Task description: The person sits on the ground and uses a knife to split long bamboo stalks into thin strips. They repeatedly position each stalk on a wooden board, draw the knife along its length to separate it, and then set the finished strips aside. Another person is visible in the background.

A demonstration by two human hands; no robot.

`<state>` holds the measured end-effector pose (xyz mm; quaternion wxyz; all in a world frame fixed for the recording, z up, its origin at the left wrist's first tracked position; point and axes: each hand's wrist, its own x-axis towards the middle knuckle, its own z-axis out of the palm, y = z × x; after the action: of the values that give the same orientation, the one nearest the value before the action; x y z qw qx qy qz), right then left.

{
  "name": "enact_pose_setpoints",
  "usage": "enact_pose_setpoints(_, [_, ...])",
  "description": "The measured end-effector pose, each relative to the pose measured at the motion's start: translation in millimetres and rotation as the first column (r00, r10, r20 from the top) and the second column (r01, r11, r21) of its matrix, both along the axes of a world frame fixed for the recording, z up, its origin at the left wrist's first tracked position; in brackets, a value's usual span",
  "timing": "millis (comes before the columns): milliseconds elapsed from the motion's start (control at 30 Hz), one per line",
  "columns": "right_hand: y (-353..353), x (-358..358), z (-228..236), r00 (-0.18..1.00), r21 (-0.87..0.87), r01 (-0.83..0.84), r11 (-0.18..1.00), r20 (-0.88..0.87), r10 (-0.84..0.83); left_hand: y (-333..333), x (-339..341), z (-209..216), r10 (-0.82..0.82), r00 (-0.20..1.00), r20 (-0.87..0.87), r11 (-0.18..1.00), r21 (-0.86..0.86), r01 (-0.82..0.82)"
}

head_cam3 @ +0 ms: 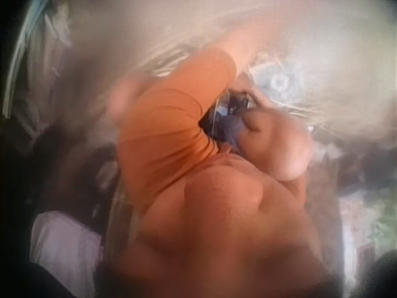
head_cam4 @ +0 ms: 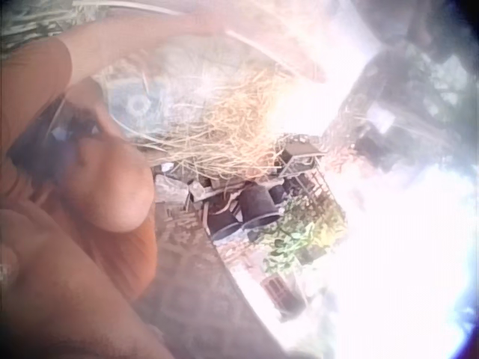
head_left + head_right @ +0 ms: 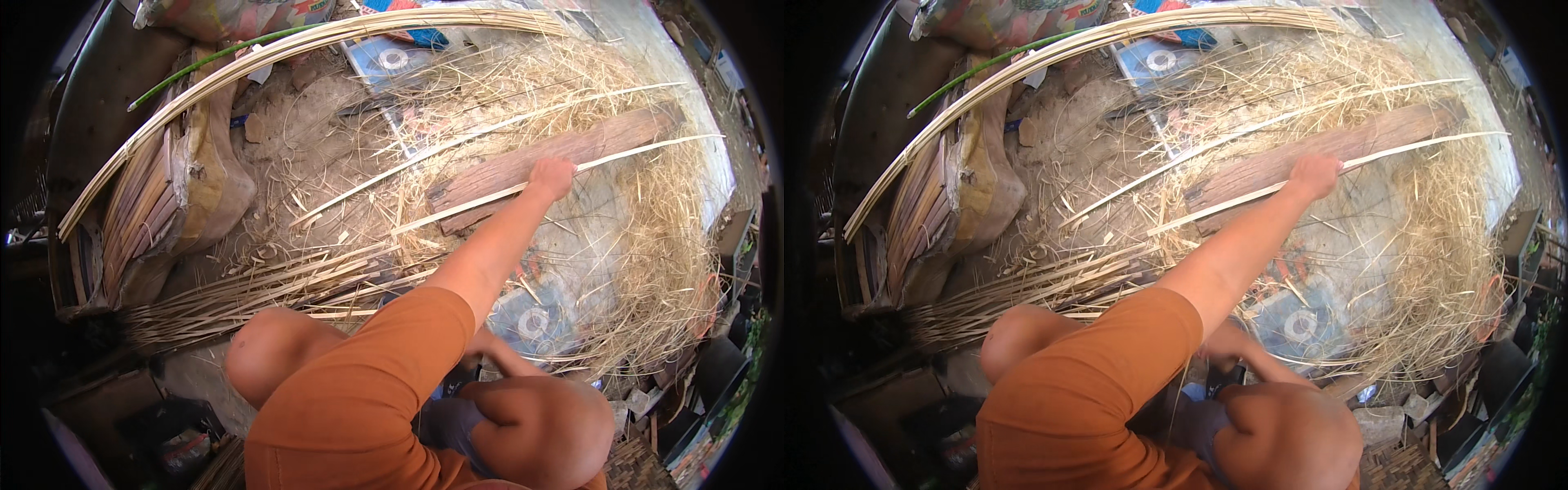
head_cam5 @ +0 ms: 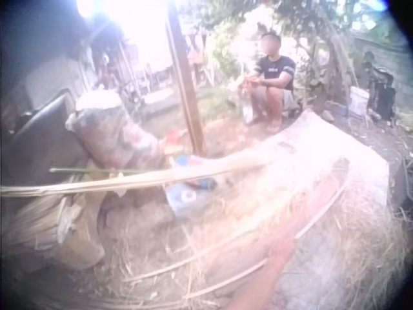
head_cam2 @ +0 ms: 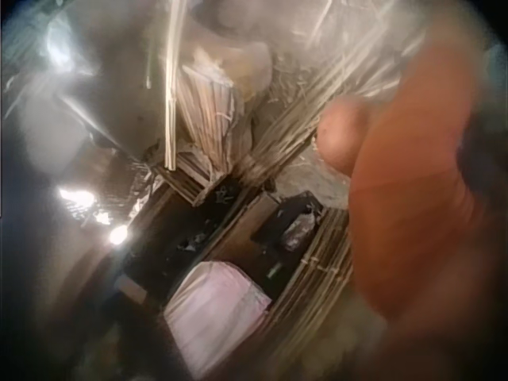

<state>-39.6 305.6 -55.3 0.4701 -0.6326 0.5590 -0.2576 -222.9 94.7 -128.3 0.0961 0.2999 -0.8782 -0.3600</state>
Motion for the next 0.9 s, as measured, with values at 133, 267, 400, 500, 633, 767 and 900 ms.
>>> enact_pose_setpoints(133, [-16.5, -43.5, -7.8, 0.902, 0.134, 0.352, 0.926, 0.215, -0.374, 12.1, -11.3, 18.0, -0.046, 0.992, 0.121, 0.999, 0.018, 0.044])
enact_pose_setpoints(267, [-23.6, -73.2, -57.8, 0.564, 0.599, 0.494, 0.630, 0.331, -0.757, 5.7, -14.8, 8.8, 0.028, 0.994, 0.109, 0.998, 0.051, -0.034])
enact_pose_setpoints(400, [9.1, 1.0, 7.5, 0.858, 0.452, 0.214, 0.866, 0.338, -0.388, -1.6, -16.3, -2.9, 0.074, 0.991, 0.114, 0.996, 0.046, -0.080])
enact_pose_setpoints(500, [2.1, 0.1, 12.2, 0.973, 0.353, 0.029, 0.935, 0.205, -0.108, 2.1, -17.0, -1.1, 0.047, 0.995, 0.086, 0.999, -0.008, -0.047])
enact_pose_setpoints(633, [-22.3, -55.4, -30.9, 0.903, 0.532, 0.297, 0.793, 0.115, -0.415, 2.8, -12.3, -3.0, 0.024, 0.992, 0.125, 0.999, -0.027, -0.021])
enact_pose_setpoints(767, [0.8, -42.2, -42.9, 0.737, 0.270, 0.597, 0.755, 0.188, -0.649, 5.0, -12.6, 2.6, 0.070, 0.995, 0.074, 0.997, 0.018, -0.071])
enact_pose_setpoints(900, [-5.9, -41.2, -37.4, 0.699, 0.428, 0.459, 0.779, 0.367, -0.614, -2.0, -7.5, -0.7, 0.091, 0.991, 0.095, 0.996, -0.023, -0.090])
